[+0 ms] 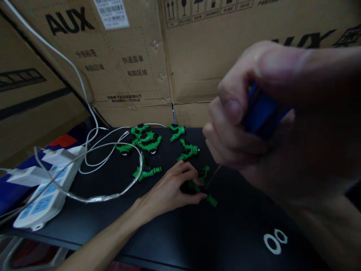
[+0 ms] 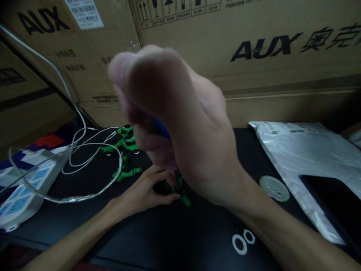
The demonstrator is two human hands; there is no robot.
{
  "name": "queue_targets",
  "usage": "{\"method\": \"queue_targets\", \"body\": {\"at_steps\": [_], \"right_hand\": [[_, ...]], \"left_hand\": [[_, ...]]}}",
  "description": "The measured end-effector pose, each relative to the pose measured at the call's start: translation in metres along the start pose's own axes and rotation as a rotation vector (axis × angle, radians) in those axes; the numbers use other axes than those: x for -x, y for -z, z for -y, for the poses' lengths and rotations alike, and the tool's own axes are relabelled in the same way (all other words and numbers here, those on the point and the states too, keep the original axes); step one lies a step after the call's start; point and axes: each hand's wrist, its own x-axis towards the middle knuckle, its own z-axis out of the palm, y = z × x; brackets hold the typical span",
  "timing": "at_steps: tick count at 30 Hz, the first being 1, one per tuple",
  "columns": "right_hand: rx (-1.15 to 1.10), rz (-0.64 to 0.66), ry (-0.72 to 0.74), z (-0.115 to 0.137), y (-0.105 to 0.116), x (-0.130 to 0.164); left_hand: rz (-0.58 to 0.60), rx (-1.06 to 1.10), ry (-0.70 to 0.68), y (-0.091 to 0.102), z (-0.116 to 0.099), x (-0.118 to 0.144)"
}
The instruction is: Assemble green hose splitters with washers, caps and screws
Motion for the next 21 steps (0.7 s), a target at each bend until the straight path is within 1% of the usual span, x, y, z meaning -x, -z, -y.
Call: {"method": "queue_targets", "body": {"at_steps": [2, 3, 4, 5, 6, 7, 8, 9, 10, 11, 12, 14, 15, 17, 19, 21], "right_hand": [[0.007, -0.129, 0.136, 0.002, -0.006, 0.004], [0.013, -0.158, 0.193, 0.003, -0.007, 0.005], [0.006, -0.127, 0.223, 0.005, -0.006, 0.005], [-0.014, -0.012, 0.198, 0.007, -0.003, 0.004], [-0.038, 0.143, 0.119, 0.01, 0.001, 0.002], [-0.049, 0.265, 0.017, 0.012, 0.007, 0.0], [-0.033, 0.314, -0.089, 0.015, 0.013, -0.003], [0.012, 0.264, -0.167, 0.017, 0.018, -0.005], [0.055, 0.189, -0.214, 0.019, 0.022, -0.007], [0.056, 0.202, -0.239, 0.02, 0.025, -0.009], [0.025, 0.232, -0.223, 0.021, 0.025, -0.01], [-0.105, 0.396, -0.169, 0.022, 0.019, -0.012], [-0.129, 0.393, -0.142, 0.021, 0.013, -0.011], [-0.081, 0.223, -0.059, 0.019, 0.001, -0.008], [0.016, 0.045, 0.063, 0.014, -0.009, -0.002], [0.076, -0.067, 0.206, 0.007, -0.014, 0.005]], "left_hand": [[-0.006, 0.008, -0.026, -0.001, 0.002, 0.0], [-0.001, 0.011, -0.037, -0.001, 0.002, 0.0], [0.006, 0.01, -0.037, -0.002, 0.002, 0.0], [0.008, 0.006, -0.026, -0.001, 0.002, 0.001], [0.005, 0.001, -0.014, -0.001, 0.002, 0.001], [-0.002, -0.004, -0.004, -0.001, 0.002, 0.002], [-0.01, -0.006, 0.004, -0.001, 0.002, 0.002], [-0.015, -0.005, 0.007, -0.001, 0.002, 0.003], [-0.015, 0.001, 0.007, -0.002, 0.002, 0.003], [-0.009, 0.008, -0.001, -0.002, 0.002, 0.003], [-0.002, 0.015, -0.007, -0.002, 0.003, 0.003], [0.001, 0.017, -0.015, -0.002, 0.002, 0.003], [0.0, 0.014, -0.019, -0.001, 0.002, 0.002], [-0.002, 0.013, -0.02, 0.0, 0.0, 0.001], [0.002, 0.022, -0.036, 0.002, -0.002, 0.0], [0.005, 0.033, -0.063, 0.003, -0.002, 0.0]]}}
